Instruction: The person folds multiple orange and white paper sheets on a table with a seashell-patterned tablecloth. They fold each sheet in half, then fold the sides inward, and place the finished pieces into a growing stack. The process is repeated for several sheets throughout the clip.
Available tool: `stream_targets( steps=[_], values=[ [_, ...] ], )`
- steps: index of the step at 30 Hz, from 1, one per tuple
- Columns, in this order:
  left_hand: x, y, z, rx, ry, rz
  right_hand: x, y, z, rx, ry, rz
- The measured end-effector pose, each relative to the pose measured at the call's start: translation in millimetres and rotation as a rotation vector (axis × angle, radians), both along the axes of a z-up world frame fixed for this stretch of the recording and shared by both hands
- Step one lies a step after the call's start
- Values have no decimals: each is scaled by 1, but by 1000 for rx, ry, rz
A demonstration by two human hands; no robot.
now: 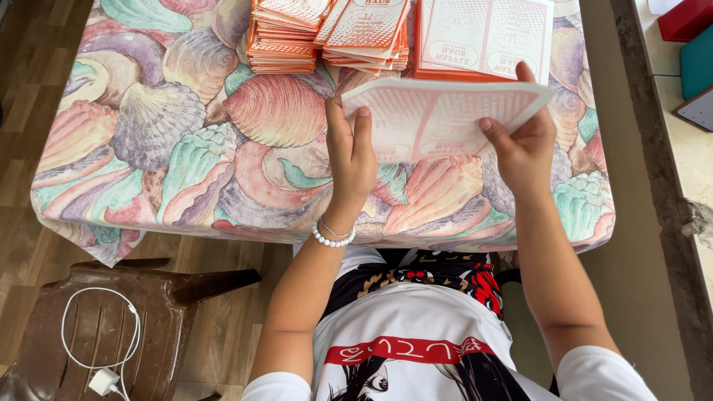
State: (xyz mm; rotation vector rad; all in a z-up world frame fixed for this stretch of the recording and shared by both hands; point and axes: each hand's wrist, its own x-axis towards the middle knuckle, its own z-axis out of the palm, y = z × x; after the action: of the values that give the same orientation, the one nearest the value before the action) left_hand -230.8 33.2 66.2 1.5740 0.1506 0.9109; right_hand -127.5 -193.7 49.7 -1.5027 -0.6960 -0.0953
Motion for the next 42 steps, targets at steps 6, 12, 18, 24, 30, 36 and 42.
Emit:
stream_targets(
  steps=[6,12,18,24,30,36,42],
  values=[
    [4,12,0,-42,-45,-190,14,3,2,19,103,50],
    [11,12,-18,-36,-47,-187,10,4,-2,38,135,81],
    [14,10,-23,-11,7,-121,2,5,7,53,190,83],
    [12,7,-16,-16,15,-94,-15,13,67,-264,-827,-411],
    [12,7,-16,0,18,-76,-4,47,85,-572,-1183,-382],
    [-5,-1,-4,-56,107,-113,-3,40,94,-607,-902,-149],
    [-69,-19,25,-145,284,-259,-33,13,137,-754,-733,77]
  ],
)
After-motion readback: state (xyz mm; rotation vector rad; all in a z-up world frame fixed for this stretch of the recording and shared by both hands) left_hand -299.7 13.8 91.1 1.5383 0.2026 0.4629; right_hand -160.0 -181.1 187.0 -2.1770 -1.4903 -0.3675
